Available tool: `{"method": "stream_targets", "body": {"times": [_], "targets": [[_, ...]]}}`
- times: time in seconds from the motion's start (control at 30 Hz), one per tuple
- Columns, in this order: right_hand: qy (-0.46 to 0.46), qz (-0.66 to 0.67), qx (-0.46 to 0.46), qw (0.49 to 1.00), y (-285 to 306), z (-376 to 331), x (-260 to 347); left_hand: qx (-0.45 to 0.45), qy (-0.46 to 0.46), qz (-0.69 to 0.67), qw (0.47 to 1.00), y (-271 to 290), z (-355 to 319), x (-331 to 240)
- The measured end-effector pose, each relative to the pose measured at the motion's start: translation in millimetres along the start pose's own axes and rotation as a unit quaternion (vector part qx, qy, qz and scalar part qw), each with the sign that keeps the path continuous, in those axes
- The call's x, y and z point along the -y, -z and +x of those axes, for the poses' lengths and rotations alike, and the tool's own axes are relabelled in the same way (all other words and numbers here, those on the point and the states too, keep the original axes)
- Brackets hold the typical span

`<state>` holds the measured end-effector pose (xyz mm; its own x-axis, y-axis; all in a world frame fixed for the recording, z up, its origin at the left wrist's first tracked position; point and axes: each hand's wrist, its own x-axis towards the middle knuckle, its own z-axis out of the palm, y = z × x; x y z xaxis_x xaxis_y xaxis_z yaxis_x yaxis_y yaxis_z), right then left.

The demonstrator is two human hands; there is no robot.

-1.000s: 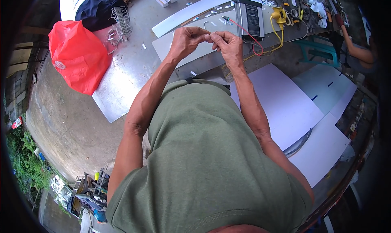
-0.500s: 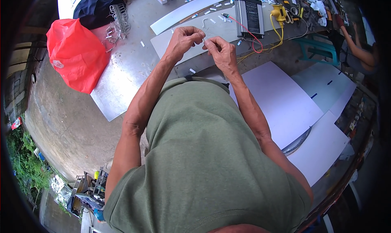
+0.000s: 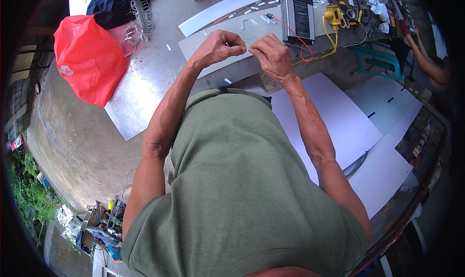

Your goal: The person is assembling and wiring illuminated letters for a sign.

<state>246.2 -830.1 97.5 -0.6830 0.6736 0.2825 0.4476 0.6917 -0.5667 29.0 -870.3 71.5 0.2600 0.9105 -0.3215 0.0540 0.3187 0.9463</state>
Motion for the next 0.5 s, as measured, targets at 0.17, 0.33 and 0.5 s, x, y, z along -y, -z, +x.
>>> {"method": "stream_targets", "body": {"times": [0.17,0.33,0.5], "targets": [[-0.520,0.628,0.096,0.570,-0.1,-13.2,-6.8,-0.020,-0.154,0.168,0.973,-2.0,2.2,-1.9],[-0.534,0.655,0.135,0.517,6.1,-27.3,-1.9,-0.010,-0.142,0.163,0.976,-6.2,0.3,2.1],[-0.219,0.123,0.035,0.967,6.0,-27.0,15.9,0.024,-0.036,0.062,0.997,-1.3,3.4,4.9]]}}
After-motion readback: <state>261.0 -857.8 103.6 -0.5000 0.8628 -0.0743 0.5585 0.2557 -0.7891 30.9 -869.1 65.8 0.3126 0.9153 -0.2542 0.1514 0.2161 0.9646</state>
